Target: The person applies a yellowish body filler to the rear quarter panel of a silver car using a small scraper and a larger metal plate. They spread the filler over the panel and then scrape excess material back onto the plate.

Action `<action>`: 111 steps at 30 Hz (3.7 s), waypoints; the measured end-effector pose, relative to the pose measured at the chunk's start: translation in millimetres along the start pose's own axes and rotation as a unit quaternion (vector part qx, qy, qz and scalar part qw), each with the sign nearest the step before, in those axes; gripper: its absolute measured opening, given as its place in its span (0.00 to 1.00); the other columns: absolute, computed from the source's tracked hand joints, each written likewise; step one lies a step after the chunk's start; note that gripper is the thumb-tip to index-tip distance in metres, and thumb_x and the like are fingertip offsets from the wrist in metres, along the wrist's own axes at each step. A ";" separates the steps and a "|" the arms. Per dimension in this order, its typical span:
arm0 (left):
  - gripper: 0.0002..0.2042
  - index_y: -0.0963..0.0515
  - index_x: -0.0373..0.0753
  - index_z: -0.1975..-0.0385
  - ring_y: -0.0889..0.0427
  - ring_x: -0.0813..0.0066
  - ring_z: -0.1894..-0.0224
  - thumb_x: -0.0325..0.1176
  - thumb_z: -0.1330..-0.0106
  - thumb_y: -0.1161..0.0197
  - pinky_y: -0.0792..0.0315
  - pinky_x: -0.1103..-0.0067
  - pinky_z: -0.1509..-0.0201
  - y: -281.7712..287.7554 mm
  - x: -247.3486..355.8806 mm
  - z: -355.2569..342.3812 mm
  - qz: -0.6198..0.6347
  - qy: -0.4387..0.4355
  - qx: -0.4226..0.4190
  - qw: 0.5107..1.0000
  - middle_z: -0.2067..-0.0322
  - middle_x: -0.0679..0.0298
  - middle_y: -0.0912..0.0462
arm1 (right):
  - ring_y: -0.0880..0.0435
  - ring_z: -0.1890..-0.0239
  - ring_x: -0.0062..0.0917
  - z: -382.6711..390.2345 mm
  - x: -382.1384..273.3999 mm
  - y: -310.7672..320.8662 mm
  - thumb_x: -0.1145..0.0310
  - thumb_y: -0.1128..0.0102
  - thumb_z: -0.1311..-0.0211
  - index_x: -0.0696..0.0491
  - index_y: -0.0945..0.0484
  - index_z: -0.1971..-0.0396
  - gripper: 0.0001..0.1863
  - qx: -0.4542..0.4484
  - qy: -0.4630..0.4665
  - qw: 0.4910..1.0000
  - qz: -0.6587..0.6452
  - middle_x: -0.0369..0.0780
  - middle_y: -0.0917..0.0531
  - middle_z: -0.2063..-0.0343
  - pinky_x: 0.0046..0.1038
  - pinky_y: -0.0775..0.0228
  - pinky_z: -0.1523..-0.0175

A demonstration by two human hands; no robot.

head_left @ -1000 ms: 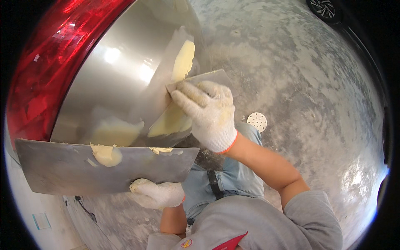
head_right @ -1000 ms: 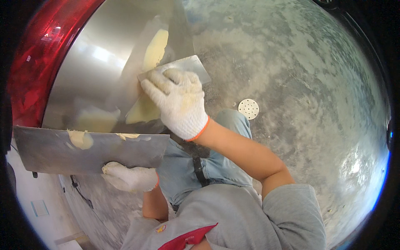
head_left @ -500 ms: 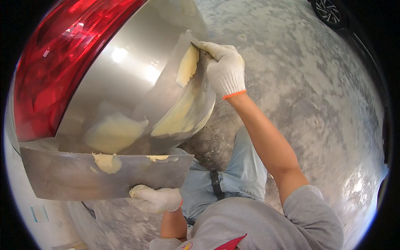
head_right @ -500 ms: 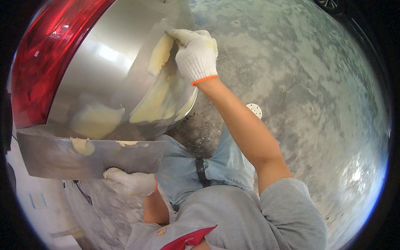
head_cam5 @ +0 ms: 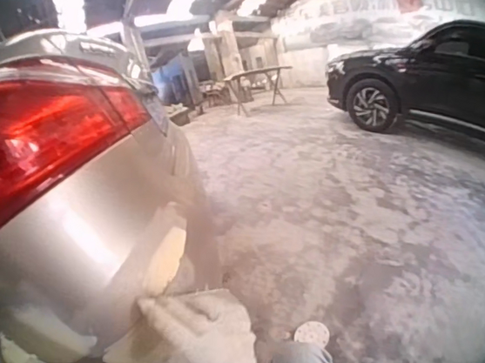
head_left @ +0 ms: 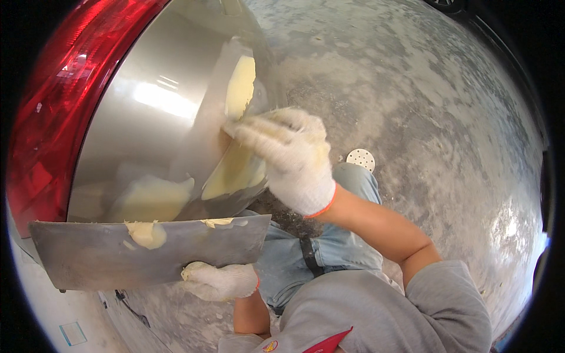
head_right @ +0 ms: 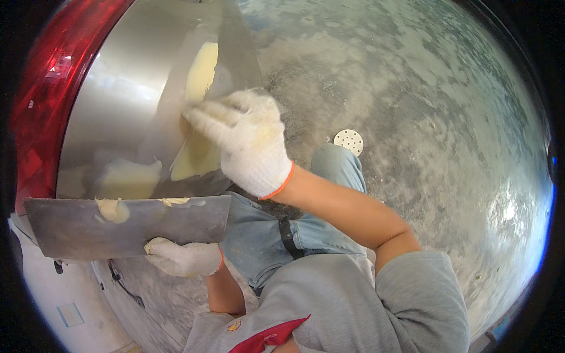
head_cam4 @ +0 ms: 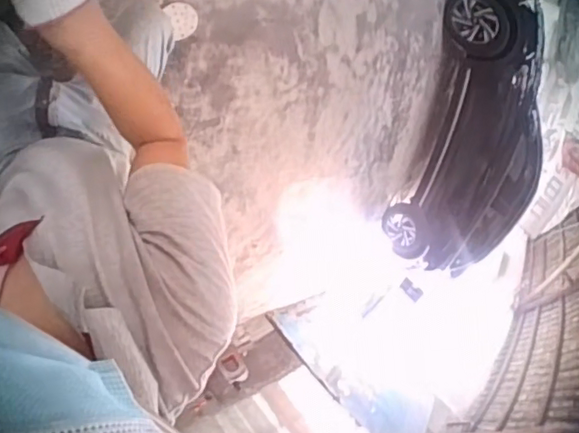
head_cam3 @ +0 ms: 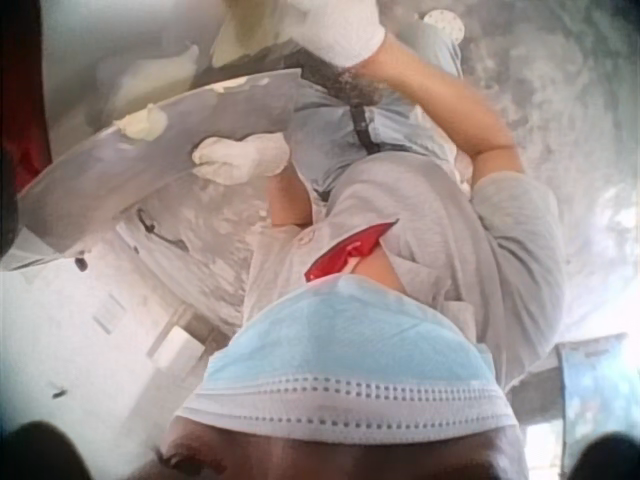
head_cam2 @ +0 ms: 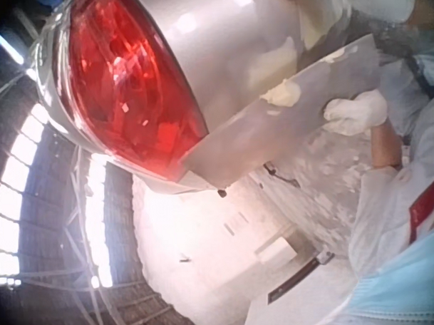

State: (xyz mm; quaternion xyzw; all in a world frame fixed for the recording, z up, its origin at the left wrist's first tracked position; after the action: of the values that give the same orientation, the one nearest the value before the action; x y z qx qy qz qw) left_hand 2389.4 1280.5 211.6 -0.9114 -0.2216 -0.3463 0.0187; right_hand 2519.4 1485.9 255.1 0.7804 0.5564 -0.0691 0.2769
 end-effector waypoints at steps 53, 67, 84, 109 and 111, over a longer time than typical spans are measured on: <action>0.17 0.22 0.30 0.64 0.30 0.72 0.66 0.39 0.20 0.45 0.27 0.76 0.57 -23.1 -6.0 7.5 0.176 0.178 0.019 0.968 0.69 0.63 0.25 | 0.11 0.53 0.39 4.3 19.4 -20.8 0.79 0.35 0.50 0.51 0.10 0.52 0.22 0.048 -0.020 0.998 0.019 0.42 0.09 0.54 0.39 0.20 0.47; 0.17 0.23 0.33 0.68 0.29 0.62 0.69 0.38 0.19 0.47 0.29 0.69 0.59 -38.7 32.4 23.7 0.168 0.114 0.034 0.979 0.73 0.56 0.26 | 0.10 0.50 0.34 44.8 -14.7 66.3 0.79 0.32 0.41 0.47 0.13 0.46 0.22 -0.185 -0.087 0.905 -0.372 0.41 0.10 0.51 0.33 0.14 0.46; 0.19 0.21 0.27 0.58 0.27 0.69 0.61 0.43 0.22 0.43 0.27 0.73 0.55 -13.2 10.5 -6.3 0.089 0.022 0.024 0.995 0.61 0.57 0.22 | 0.10 0.53 0.27 -29.7 112.6 -46.7 0.74 0.41 0.30 0.56 0.13 0.46 0.16 0.101 -0.288 0.926 -0.224 0.46 0.09 0.54 0.25 0.22 0.45; 0.17 0.27 0.33 0.69 0.32 0.71 0.68 0.41 0.20 0.45 0.29 0.73 0.60 -38.7 34.3 11.0 0.136 0.033 -0.023 0.990 0.71 0.63 0.28 | 0.10 0.58 0.42 51.0 -7.2 58.3 0.79 0.37 0.46 0.49 0.12 0.52 0.20 -0.102 -0.093 0.922 -0.363 0.42 0.10 0.55 0.38 0.16 0.53; 0.18 0.27 0.34 0.70 0.32 0.71 0.68 0.41 0.20 0.45 0.29 0.74 0.60 -37.3 31.9 10.7 0.152 0.037 0.006 0.988 0.71 0.64 0.29 | 0.10 0.57 0.42 48.3 -4.3 66.9 0.80 0.39 0.47 0.50 0.13 0.50 0.22 -0.186 -0.058 0.929 -0.315 0.43 0.10 0.55 0.38 0.16 0.52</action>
State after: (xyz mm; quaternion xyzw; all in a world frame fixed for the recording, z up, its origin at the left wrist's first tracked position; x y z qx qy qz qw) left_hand 2401.7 1328.6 219.4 -0.9209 -0.0821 -0.3716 0.0846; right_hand 2588.1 1442.4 240.2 0.4939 0.7594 -0.0935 0.4131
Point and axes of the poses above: each hand's wrist, its own z-axis away from the middle knuckle, its own y-axis out of the back of the hand, x = y × z, the point moved 4 cm from there along -z, towards the middle knuckle
